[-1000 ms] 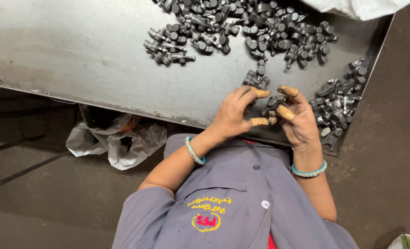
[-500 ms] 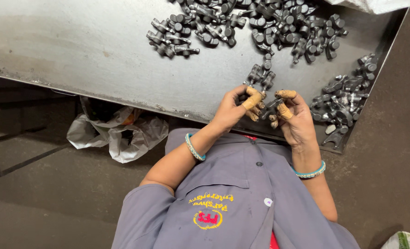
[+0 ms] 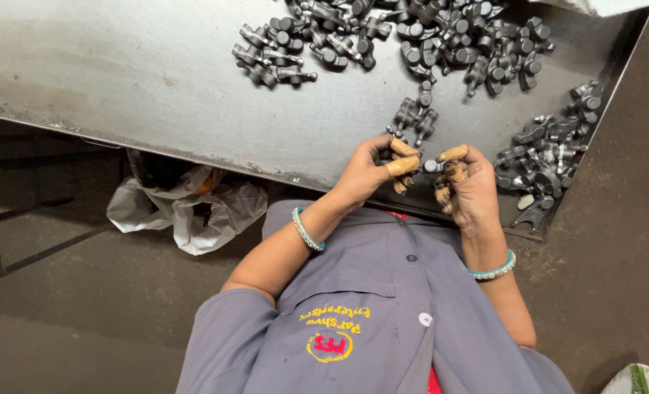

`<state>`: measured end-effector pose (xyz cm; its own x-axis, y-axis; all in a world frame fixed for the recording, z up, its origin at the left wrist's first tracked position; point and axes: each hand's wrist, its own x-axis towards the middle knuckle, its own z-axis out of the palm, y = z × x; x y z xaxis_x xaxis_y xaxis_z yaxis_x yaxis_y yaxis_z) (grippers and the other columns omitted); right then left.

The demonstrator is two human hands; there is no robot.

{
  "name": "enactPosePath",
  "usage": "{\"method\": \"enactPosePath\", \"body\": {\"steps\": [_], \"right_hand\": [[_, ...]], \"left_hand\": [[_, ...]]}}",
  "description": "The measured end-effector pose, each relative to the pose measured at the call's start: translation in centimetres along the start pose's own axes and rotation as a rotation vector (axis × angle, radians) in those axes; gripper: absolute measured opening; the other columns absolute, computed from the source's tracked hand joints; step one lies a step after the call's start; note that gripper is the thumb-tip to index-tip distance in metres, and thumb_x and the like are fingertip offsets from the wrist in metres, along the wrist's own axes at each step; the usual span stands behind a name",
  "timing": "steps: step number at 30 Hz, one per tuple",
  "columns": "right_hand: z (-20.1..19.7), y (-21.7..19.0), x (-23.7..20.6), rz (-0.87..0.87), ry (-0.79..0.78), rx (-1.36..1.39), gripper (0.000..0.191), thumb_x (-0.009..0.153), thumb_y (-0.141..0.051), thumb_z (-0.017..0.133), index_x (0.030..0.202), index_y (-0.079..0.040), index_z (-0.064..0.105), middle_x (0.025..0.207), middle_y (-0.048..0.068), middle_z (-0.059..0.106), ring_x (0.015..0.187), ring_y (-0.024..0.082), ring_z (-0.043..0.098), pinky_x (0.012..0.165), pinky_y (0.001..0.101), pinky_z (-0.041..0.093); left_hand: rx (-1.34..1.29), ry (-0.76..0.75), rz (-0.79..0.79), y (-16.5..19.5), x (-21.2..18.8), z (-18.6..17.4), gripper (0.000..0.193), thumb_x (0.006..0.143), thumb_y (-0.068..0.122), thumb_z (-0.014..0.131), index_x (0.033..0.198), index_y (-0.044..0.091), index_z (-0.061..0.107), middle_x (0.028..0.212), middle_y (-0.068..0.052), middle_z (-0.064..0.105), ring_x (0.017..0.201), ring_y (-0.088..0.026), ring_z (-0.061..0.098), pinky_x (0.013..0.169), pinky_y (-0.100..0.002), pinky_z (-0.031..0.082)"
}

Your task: The person sorts small dark metal forged parts spread across a metal table, picking up pieces one at a time, turning them in both hands, and placing them into separate groups on the table. They occasionally gather a handful of parts and redistribute them while continuing to sort.

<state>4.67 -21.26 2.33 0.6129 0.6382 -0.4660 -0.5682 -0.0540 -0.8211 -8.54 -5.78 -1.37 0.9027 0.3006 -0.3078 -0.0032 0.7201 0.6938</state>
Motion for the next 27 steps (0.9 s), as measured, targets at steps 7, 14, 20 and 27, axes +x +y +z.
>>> {"method": "enactPosePath", "body": {"steps": [7, 14, 20, 27], "right_hand": [[-0.1, 0.4, 0.5, -0.016, -0.059, 0.045, 0.021, 0.096, -0.023, 0.075, 0.097, -0.006, 0.064, 0.087, 0.002, 0.069, 0.071, 0.009, 0.065, 0.06, 0.0223, 0.052], [3.0, -2.5, -0.5, -0.519, -0.125, -0.781, 0.024, 0.09, 0.004, 0.078, 0.112, 0.0, 0.07, 0.109, 0.011, 0.066, 0.101, 0.021, 0.062, 0.089, 0.0324, 0.05], [4.4, -2.8, 1.8, -0.732, 0.011, -1.315, 0.043, 0.083, 0.009, 0.075, 0.123, -0.001, 0.066, 0.116, 0.015, 0.064, 0.115, 0.035, 0.057, 0.098, 0.0419, 0.049], [3.9, -2.9, -0.6, -0.665, 0.016, -1.342, 0.048, 0.076, -0.01, 0.09, 0.118, -0.002, 0.066, 0.11, 0.012, 0.064, 0.105, 0.033, 0.055, 0.091, 0.0413, 0.05]], "left_hand": [[-0.058, 0.05, -0.039, -0.8, 0.3, -0.2, 0.016, 0.101, 0.015, 0.07, 0.105, 0.0, 0.066, 0.083, -0.008, 0.07, 0.065, -0.011, 0.066, 0.054, -0.026, 0.056], [-0.162, 0.083, -0.162, 0.1, 0.4, -0.2, 0.034, 0.105, 0.034, 0.058, 0.111, 0.002, 0.067, 0.085, -0.005, 0.072, 0.067, -0.01, 0.069, 0.056, -0.023, 0.054], [0.221, 0.14, 0.018, 2.8, -0.2, -0.6, 0.025, 0.099, 0.024, 0.07, 0.105, 0.0, 0.07, 0.081, -0.003, 0.071, 0.058, -0.008, 0.063, 0.047, -0.023, 0.048], [0.695, 0.328, 0.18, 4.9, -0.6, -0.7, 0.032, 0.086, 0.021, 0.083, 0.112, 0.006, 0.073, 0.074, 0.001, 0.071, 0.056, -0.004, 0.059, 0.048, -0.025, 0.047]]}}
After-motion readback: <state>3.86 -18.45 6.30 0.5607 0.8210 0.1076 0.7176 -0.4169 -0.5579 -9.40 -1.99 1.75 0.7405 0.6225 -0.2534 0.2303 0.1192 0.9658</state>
